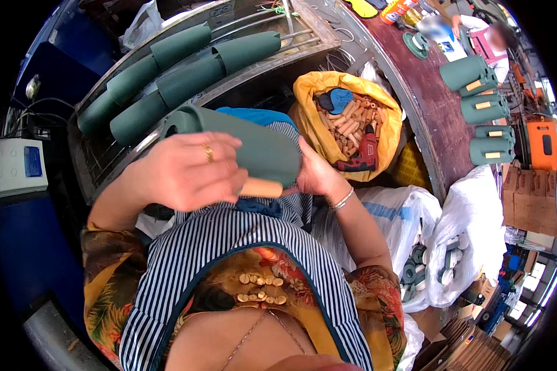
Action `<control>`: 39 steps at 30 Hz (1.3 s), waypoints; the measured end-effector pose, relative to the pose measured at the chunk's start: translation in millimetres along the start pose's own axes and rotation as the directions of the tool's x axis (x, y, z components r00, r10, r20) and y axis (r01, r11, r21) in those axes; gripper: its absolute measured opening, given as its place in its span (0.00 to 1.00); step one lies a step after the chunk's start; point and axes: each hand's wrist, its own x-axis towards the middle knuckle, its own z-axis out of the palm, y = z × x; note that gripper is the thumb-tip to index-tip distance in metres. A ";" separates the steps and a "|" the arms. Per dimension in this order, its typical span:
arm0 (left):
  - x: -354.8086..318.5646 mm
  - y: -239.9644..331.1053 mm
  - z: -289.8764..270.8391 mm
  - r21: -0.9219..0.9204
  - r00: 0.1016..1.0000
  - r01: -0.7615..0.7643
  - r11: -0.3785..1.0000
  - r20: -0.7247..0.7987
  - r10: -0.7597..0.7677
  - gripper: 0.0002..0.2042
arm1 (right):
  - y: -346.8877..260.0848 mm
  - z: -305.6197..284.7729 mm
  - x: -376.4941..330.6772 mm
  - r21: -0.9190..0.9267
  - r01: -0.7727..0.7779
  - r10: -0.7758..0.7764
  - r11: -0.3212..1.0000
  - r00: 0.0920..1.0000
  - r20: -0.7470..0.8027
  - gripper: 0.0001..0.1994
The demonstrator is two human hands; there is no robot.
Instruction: The person picks up green cylindrical plastic components, uses a power drill to create a hole in each one, and inserts a wooden handle into the hole. They repeat this process for multiple items and place the finished assemblies into a large white bag.
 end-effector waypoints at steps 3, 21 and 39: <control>3.7 -27.1 -0.5 -0.089 0.992 0.048 0.995 0.118 -0.037 0.16 | -14.3 -11.7 -20.8 -0.482 0.467 -0.588 0.741 0.798 -0.131 0.29; -134.8 -86.8 196.9 0.049 0.595 0.781 0.623 0.247 -0.765 0.22 | -200.3 -161.5 -239.7 -0.969 0.246 -0.850 -0.039 -0.518 -0.097 0.16; -126.2 -106.5 169.5 -0.010 0.437 0.898 0.440 0.138 -0.889 0.18 | -537.8 -221.1 -67.2 -0.708 -0.678 -0.942 0.197 -0.332 0.056 0.36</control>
